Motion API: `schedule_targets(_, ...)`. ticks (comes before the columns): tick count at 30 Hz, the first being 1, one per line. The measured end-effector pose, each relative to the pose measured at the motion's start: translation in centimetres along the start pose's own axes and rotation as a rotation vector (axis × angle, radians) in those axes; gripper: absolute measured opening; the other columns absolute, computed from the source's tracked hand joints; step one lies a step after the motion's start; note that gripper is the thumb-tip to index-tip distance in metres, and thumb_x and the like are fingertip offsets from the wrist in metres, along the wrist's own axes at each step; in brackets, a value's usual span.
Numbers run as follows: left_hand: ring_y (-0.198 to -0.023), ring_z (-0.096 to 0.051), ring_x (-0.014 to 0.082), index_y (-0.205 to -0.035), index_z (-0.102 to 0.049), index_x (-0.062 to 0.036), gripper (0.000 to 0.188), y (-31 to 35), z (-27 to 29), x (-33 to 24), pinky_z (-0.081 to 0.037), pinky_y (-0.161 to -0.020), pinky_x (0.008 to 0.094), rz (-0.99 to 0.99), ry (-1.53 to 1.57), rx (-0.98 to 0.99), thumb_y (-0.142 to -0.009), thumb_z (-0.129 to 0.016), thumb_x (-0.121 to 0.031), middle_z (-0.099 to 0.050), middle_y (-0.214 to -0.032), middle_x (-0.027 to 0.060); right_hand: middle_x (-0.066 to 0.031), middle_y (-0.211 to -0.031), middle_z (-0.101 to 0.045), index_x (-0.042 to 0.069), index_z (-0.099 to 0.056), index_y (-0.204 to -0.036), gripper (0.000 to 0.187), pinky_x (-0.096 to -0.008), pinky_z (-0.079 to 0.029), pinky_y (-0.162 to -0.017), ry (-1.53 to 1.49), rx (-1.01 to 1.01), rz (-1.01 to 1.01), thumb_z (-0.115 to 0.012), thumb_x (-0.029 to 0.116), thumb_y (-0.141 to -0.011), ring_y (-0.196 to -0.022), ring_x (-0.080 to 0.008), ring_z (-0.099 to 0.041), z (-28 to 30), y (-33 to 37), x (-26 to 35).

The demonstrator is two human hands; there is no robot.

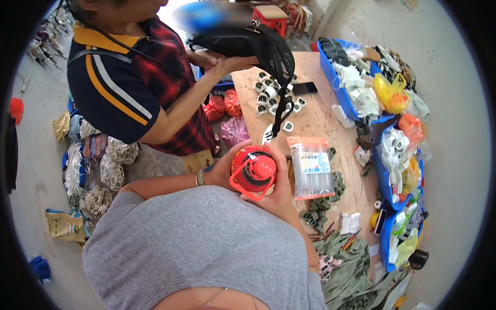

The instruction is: The person opens a beverage bottle, pours a drink into a small plastic cup, hands the cup to a coworker, and places the bottle onto the table.

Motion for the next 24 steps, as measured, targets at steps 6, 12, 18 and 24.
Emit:
schedule_targets(6, -0.135, -0.047, 0.0252, -0.155, -0.013, -0.0126, 0.122, 1.6, -1.5, 4.8, -0.042, -0.112, 0.0457, 0.291, 0.451, 0.058, -0.065, -0.094, -0.013, -0.043, -0.149, 0.0163, -0.0137, -0.134, -0.06, -0.002, -0.061, -0.126, 0.061, -0.0383, -0.041, -0.104, -0.069, -0.193, 0.053, -0.063, 0.05, -0.093, -0.124, -0.023, -0.054, 8.6, -5.8, -1.2)
schedule_targets(12, -0.127, -0.057, 0.0264, -0.154, -0.015, -0.0063, 0.126, 0.5, -0.2, 2.2, -0.046, -0.107, 0.0416, 0.035, 0.123, 0.06, -0.06, -0.097, -0.022, -0.052, -0.141, 0.0177, -0.0123, -0.11, -0.062, 0.006, -0.068, -0.11, 0.045, -0.038, -0.046, -0.091, 0.912, -0.404, 0.396, -0.081, 0.033, -0.076, -0.104, -0.0303, -0.059, 10.2, -17.7, 2.1)
schedule_targets(18, -0.131, -0.053, 0.0276, -0.155, -0.011, -0.0065, 0.123, 1.9, 0.8, 4.5, -0.044, -0.109, 0.0434, 0.159, 0.272, -0.004, -0.065, -0.095, -0.016, -0.048, -0.144, 0.0188, -0.0092, -0.103, -0.064, 0.009, -0.074, -0.085, 0.026, -0.0417, -0.047, -0.086, 0.975, -0.334, 0.533, -0.084, 0.028, -0.071, -0.098, -0.0303, -0.06, 8.0, -22.0, 1.1)
schedule_targets(24, -0.132, -0.052, 0.0278, -0.155, -0.01, -0.0076, 0.123, 4.5, -1.1, 12.6, -0.044, -0.11, 0.0443, 0.919, 1.087, -0.259, -0.066, -0.094, -0.015, -0.047, -0.145, 0.0191, -0.0074, -0.098, -0.065, 0.009, -0.074, -0.083, 0.018, -0.0427, -0.047, -0.086, 0.796, -0.282, 0.475, -0.08, 0.024, -0.076, -0.1, -0.0294, -0.06, 7.9, -26.4, 1.0)
Point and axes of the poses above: each hand's wrist, its own y-axis away from the middle knuckle, its own z-axis out of the back of the hand, x = y × z, the point moved 10 cm from there along -y, towards the middle knuckle
